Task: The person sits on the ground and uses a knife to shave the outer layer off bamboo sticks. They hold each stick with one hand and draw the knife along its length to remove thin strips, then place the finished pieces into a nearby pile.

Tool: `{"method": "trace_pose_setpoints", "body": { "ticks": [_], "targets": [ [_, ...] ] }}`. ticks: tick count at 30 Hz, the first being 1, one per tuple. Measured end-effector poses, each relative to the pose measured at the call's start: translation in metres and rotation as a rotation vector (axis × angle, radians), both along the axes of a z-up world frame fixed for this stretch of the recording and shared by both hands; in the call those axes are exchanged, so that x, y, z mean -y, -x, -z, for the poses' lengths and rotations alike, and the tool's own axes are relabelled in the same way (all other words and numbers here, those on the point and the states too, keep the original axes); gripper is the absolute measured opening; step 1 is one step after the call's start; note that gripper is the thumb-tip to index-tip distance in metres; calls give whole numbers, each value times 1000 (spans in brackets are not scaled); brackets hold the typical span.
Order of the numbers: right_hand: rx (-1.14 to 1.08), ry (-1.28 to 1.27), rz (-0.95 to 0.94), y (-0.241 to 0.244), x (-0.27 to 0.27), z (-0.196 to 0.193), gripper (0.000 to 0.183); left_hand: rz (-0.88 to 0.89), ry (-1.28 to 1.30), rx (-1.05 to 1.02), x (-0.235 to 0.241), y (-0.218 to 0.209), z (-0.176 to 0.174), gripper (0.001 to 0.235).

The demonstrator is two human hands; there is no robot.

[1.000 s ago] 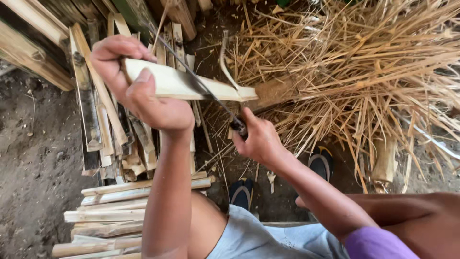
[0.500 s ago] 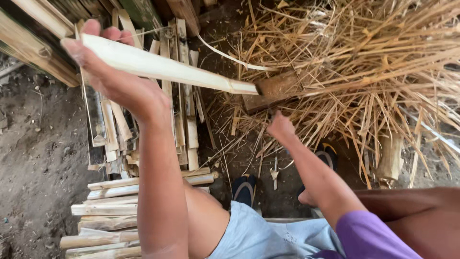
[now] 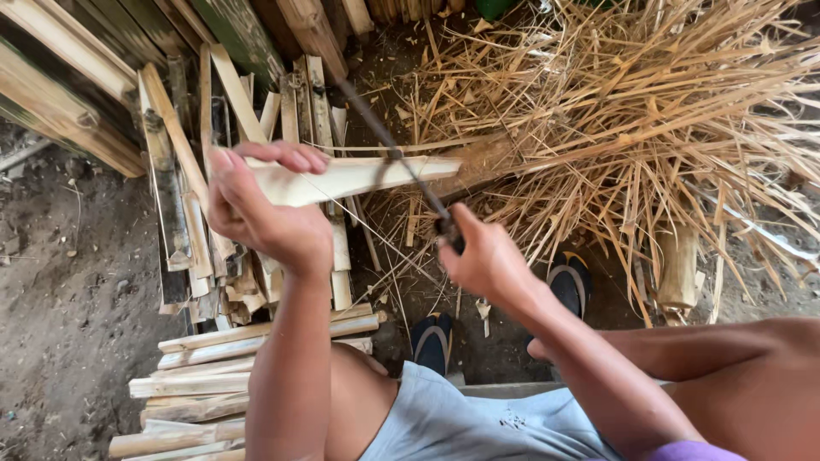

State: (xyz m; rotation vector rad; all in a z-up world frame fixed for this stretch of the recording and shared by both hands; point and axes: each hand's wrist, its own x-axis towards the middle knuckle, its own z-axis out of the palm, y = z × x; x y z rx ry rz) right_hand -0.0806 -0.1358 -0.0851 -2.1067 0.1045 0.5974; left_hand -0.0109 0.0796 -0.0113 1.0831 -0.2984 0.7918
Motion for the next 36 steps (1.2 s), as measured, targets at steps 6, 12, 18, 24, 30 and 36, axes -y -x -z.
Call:
{"method": "trace_pose_setpoints", "body": {
  "ticks": [6, 12, 18, 24, 30, 36],
  "targets": [
    [522, 32, -27, 26, -32, -48, 25, -18, -25, 64, 8, 16, 9, 39],
    [360, 54, -28, 22, -38, -41, 25, -100, -46, 70, 5, 9, 6, 39],
    [620, 62, -106, 18, -37, -31, 27, -84, -25, 76, 12, 10, 4, 40],
    [207, 127, 3, 11, -29, -19, 25, -64, 43, 35, 10, 16, 2, 40],
    [438, 105, -17, 6, -31, 14, 25, -51, 77, 21, 17, 8, -4, 41],
    [43, 150, 41, -39, -16, 78, 43, -110, 178, -7, 3, -6, -8, 37]
  ]
}}
